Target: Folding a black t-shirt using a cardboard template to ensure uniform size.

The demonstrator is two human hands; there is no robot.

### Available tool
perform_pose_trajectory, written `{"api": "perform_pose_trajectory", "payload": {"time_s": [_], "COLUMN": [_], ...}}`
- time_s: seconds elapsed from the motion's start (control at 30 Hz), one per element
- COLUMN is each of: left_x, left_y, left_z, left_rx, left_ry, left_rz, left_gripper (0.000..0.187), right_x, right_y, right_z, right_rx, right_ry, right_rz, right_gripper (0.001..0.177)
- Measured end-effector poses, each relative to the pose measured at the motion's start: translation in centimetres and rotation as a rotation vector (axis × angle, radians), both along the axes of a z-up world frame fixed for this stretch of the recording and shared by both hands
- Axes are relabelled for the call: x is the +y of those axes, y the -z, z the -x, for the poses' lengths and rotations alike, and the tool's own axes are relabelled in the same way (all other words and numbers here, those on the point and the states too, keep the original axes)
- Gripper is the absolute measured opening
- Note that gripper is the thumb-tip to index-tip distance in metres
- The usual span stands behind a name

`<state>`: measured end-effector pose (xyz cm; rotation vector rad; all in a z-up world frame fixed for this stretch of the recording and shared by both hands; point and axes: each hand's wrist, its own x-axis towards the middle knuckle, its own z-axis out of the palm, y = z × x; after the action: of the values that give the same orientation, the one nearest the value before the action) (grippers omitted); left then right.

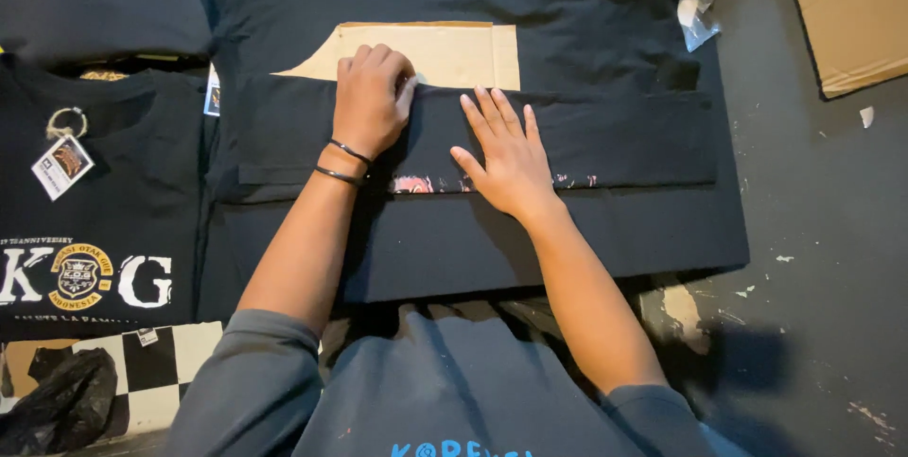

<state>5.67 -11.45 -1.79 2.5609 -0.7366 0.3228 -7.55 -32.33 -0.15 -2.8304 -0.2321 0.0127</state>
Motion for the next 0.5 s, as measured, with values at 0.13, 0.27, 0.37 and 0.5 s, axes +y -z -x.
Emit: {"api": "perform_pose_trajectory", "payload": {"time_s": [0.13,0.27,0.37,0.5], "left_x": [0.4,0.4,0.4,0.1], "left_y": [-0.8,-1.4,-1.1,-0.9], "left_z": [0.7,1.1,1.0,1.1], "left_rx": [-0.053,-0.045,-0.091,-0.127], "left_ry": [0.008,0.045,0.016,-0.023], "left_rz": [0.06,0.065,0.053,0.037], "left_gripper": [0.015,0.015,0.013,0.018], "right_x": [0.1,0.1,0.1,0.1], "right_y": [-0.1,-0.2,-0.2,-0.3], "right_z": [-0.2,-0.1,-0.1,-0.2], "right_rx": [0.0,-0.004,0.004,-0.002], "right_ry": [-0.004,-0.004,-0.003,-0.001], "right_rz": [-0.004,-0.02,-0.027,-0.026], "right_gripper": [0.068,0.067,0.067,0.067]}}
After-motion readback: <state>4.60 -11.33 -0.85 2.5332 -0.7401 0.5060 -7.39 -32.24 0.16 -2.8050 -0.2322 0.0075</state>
